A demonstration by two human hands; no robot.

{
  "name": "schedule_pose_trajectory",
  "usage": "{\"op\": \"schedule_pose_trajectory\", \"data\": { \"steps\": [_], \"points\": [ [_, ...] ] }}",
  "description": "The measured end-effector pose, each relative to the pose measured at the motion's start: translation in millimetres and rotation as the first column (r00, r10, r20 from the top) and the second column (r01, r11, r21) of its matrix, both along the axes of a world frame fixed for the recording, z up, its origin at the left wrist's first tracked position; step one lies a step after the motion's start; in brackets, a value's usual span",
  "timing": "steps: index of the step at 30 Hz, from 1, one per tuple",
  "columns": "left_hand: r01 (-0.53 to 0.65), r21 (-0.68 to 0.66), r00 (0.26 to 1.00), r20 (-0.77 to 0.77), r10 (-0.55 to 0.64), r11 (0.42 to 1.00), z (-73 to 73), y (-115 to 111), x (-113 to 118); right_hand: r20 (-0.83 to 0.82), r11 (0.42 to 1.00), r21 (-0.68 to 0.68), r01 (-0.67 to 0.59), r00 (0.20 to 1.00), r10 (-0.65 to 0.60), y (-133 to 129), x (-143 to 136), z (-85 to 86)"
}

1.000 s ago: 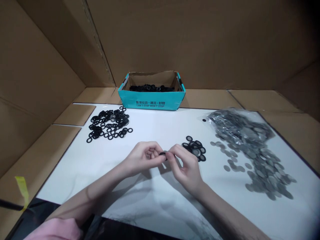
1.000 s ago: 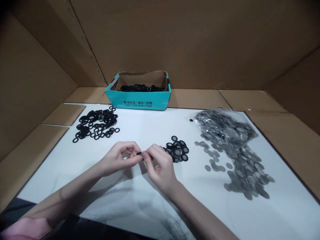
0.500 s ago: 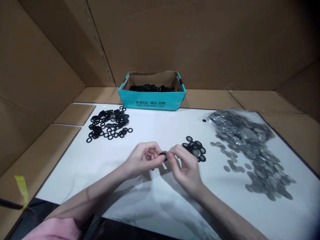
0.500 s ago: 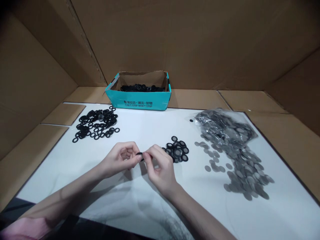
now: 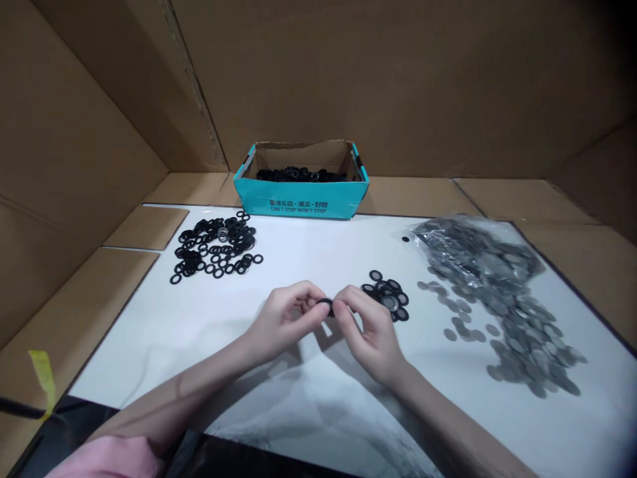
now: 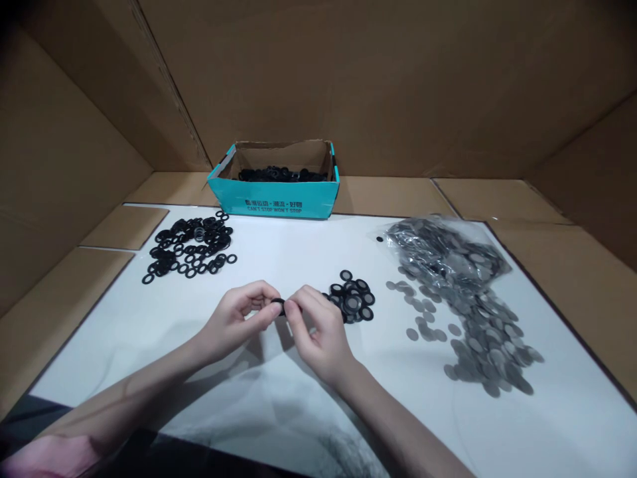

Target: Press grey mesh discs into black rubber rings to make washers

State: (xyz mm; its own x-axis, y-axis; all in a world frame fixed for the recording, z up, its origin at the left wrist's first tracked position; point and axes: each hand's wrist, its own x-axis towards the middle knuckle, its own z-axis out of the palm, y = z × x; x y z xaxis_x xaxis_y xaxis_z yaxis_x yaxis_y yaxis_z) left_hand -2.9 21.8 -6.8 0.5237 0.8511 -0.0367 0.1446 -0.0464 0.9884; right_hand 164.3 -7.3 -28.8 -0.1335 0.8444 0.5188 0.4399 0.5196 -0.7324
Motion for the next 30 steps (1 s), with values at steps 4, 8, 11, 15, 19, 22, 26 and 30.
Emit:
{"op": "schedule_pose_trajectory", "data": {
  "steps": [4, 8, 11, 15, 19, 22, 26, 30],
  "points": [
    [0.104, 0.041, 0.994, -0.045, -0.102, 0.994, -1.7, -2, -1, 0.038, 0.999, -0.005, -0.053, 0.998, 0.053, 1, 5, 1.6],
    [0.117, 0.053, 0.990, -0.086, -0.112, 0.992, 0.2, -1, -3, 0.041, 0.998, -0.006, -0.060, 0.997, 0.060, 1, 6, -1.3],
    [0.170, 0.039, 0.978, -0.129, -0.164, 0.985, 4.7, 3, -5, 0.012, 0.998, -0.027, -0.065, 0.998, 0.066, 0, 4, -2.5],
    [0.141, -0.010, 0.986, -0.093, -0.141, 0.990, 9.1, 5, -4, -0.066, 0.993, -0.094, -0.072, 0.996, 0.066, 1, 1, -2.7],
    [0.053, -0.116, 0.999, 0.020, -0.051, 0.992, 8.3, 0, 1, -0.184, 0.978, -0.205, -0.044, 0.983, 0.006, 2, 0, -5.3],
    [0.050, -0.143, 0.998, 0.030, -0.047, 0.988, 6.2, -4, 3, -0.242, 0.963, -0.266, -0.041, 0.970, -0.026, 1, 0, -8.0],
    [-0.012, -0.079, 1.000, 0.026, 0.014, 0.997, 5.5, -6, 4, -0.278, 0.953, -0.295, -0.068, 0.960, -0.018, 1, -2, -10.1],
    [-0.049, 0.005, 0.999, 0.011, 0.049, 0.999, 7.2, -6, 5, -0.271, 0.956, -0.281, -0.081, 0.963, 0.002, 0, -3, -9.5]
  ]
}}
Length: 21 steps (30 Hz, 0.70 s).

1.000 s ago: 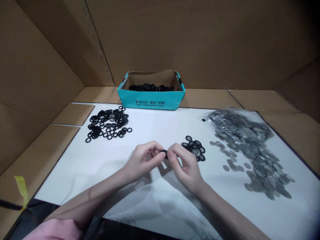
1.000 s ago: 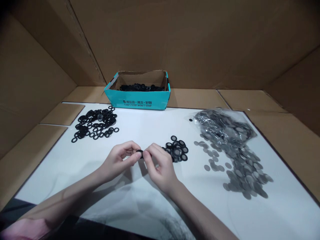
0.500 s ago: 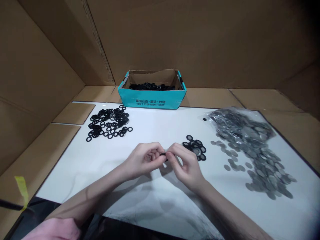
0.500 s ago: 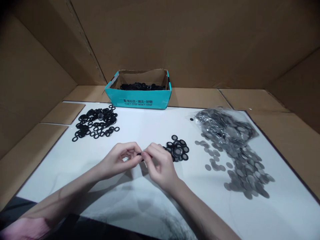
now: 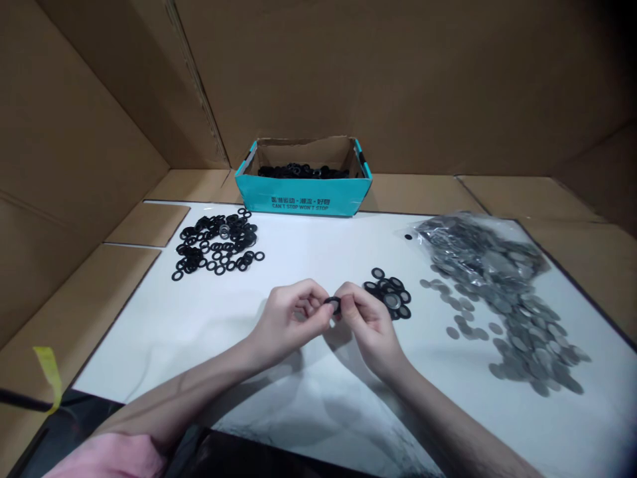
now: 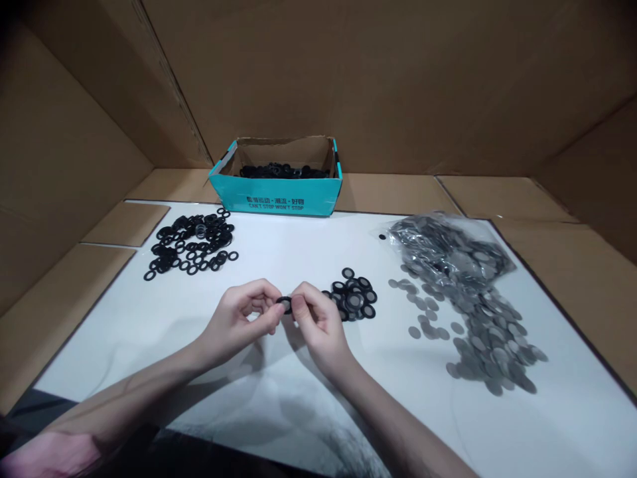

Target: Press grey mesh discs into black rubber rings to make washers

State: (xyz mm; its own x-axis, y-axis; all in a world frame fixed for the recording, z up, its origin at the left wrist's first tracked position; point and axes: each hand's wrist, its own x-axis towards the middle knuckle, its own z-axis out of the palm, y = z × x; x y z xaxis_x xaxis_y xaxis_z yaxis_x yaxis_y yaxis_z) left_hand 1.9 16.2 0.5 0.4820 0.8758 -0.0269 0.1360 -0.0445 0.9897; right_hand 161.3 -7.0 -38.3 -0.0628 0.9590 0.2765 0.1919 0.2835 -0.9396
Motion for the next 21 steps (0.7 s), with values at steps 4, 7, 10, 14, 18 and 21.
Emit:
{"op": "schedule_pose_trajectory", "data": {
  "steps": [4, 7, 10, 14, 18, 21],
  "points": [
    [0.008, 0.061, 1.000, -0.019, -0.006, 0.998, 0.1, 0, 1, 0.054, 0.997, 0.081, 0.010, 0.998, -0.014, 0, 2, 2.8],
    [0.007, 0.116, 0.999, -0.043, -0.002, 0.993, -0.3, -1, 0, 0.091, 0.988, 0.154, 0.008, 0.996, -0.022, 1, 3, 3.3],
    [0.041, 0.149, 0.998, -0.043, -0.035, 0.988, 0.4, -2, -2, 0.097, 0.978, 0.206, 0.000, 0.995, -0.021, 1, 3, 2.7],
    [0.071, 0.129, 0.997, 0.017, -0.074, 0.989, 3.7, -4, -2, 0.084, 0.962, 0.275, 0.000, 0.996, -0.024, -1, 3, 4.8],
    [0.069, 0.120, 0.994, 0.072, -0.078, 0.990, 5.6, -8, -1, 0.079, 0.945, 0.327, 0.003, 0.996, -0.031, -4, 3, 11.0],
    [0.071, 0.122, 0.991, 0.105, -0.084, 0.990, 4.6, -10, -1, 0.089, 0.939, 0.345, 0.000, 0.996, -0.032, -5, 3, 15.2]
  ]
}}
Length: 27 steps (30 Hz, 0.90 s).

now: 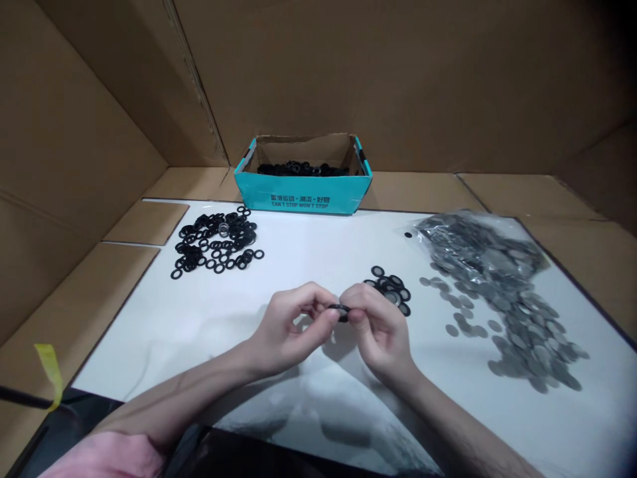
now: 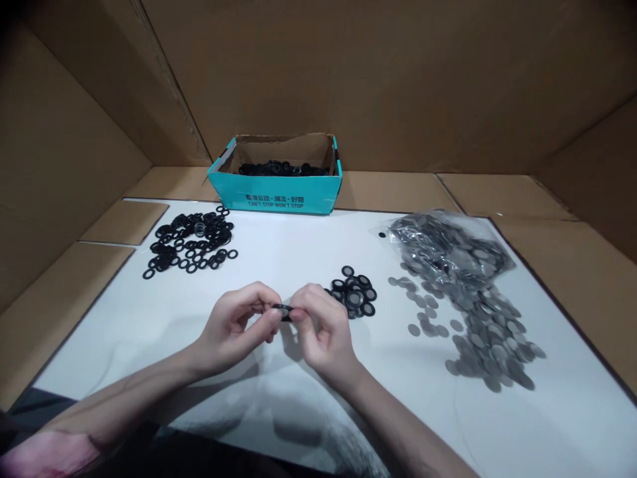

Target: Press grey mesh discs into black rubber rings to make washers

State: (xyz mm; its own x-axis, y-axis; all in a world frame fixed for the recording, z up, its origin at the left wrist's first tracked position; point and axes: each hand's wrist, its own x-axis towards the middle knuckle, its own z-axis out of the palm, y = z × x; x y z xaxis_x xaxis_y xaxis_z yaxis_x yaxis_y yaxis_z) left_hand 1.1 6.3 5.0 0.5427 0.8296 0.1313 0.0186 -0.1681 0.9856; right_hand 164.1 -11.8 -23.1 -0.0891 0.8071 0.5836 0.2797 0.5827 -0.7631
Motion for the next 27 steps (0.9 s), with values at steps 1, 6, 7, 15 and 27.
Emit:
{"op": "schedule_pose_trajectory", "data": {
  "steps": [1, 6, 7, 15, 27],
  "points": [
    [0.002, 0.002, 1.000, 0.009, -0.002, 1.000, -0.4, 0, 0, 0.004, 1.000, 0.005, 0.000, 1.000, 0.000, 0, 0, 1.0],
    [0.014, -0.025, 1.000, 0.025, -0.014, 1.000, 1.3, 0, 0, 0.046, 0.999, 0.042, 0.013, 0.999, -0.015, -1, 2, 1.1],
    [0.018, -0.034, 1.000, 0.017, -0.017, 0.999, 2.3, 0, -1, 0.062, 0.998, 0.054, 0.019, 0.998, -0.022, -1, 2, 0.5],
    [0.089, 0.044, 0.973, -0.220, -0.077, 0.995, 7.4, 9, -8, 0.183, 0.988, 0.149, 0.034, 0.981, -0.061, 2, 8, -1.5],
    [-0.020, 0.138, 0.996, -0.083, 0.032, 0.990, 3.2, 8, -4, 0.246, 0.993, 0.111, -0.026, 0.969, -0.002, 1, 11, 0.8]
  ]
}}
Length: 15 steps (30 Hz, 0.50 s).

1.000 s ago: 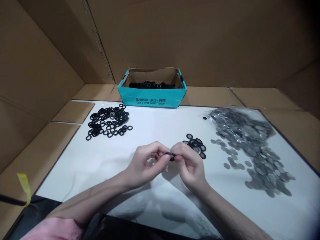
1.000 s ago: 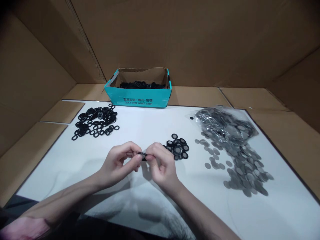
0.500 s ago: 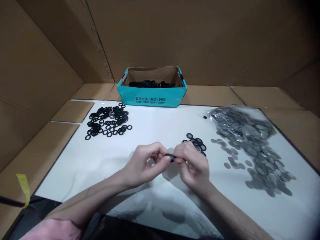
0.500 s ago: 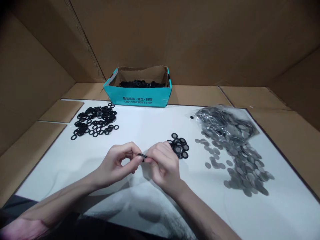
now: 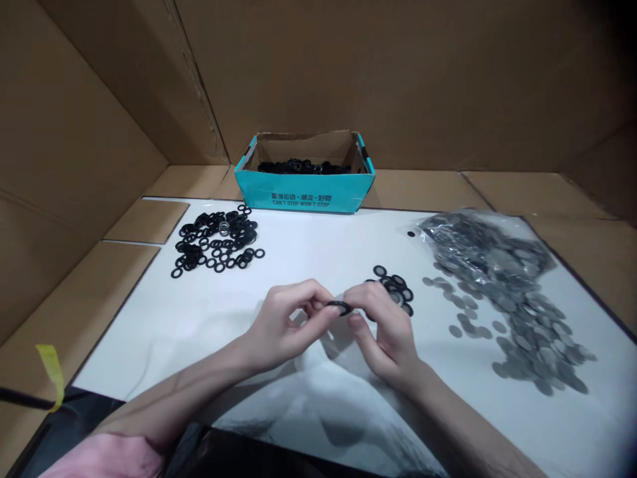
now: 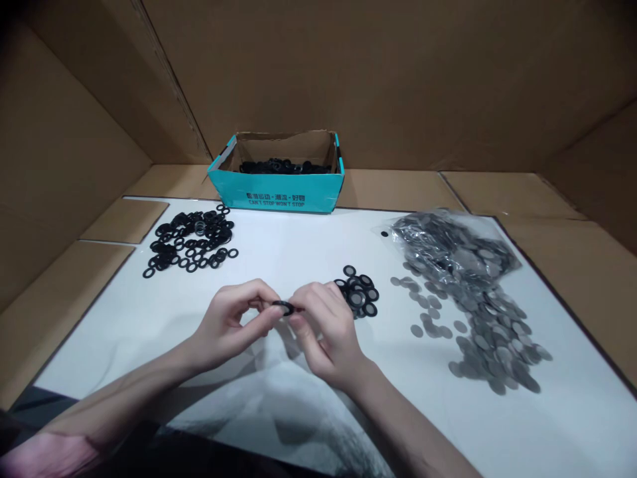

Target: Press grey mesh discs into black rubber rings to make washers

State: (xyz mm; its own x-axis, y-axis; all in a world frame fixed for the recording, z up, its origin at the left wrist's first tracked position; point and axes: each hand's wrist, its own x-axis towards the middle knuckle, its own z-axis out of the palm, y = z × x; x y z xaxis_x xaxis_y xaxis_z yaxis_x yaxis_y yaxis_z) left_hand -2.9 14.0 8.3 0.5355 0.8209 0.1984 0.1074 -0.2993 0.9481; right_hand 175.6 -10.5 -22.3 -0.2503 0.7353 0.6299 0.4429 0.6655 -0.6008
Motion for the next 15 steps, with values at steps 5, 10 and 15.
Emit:
{"op": "schedule_pose_trajectory", "data": {
  "steps": [5, 10, 15],
  "points": [
    [-0.024, 0.076, 1.000, -0.011, 0.025, 0.997, -1.8, -0.8, -0.2, -0.065, 0.999, -0.053, 0.007, 0.998, -0.010, -1.5, -2.2, -1.6],
    [-0.008, 0.067, 0.997, -0.073, 0.013, 0.998, -2.8, 1.7, -2.3, -0.240, 0.965, -0.256, -0.061, 0.971, -0.002, -2.0, -5.7, -5.1],
    [0.017, 0.108, 0.998, 0.059, -0.023, 0.994, -4.4, 7.6, -3.1, -0.447, 0.834, -0.497, -0.238, 0.895, -0.011, -2.3, -7.9, -7.3]
  ]
}}
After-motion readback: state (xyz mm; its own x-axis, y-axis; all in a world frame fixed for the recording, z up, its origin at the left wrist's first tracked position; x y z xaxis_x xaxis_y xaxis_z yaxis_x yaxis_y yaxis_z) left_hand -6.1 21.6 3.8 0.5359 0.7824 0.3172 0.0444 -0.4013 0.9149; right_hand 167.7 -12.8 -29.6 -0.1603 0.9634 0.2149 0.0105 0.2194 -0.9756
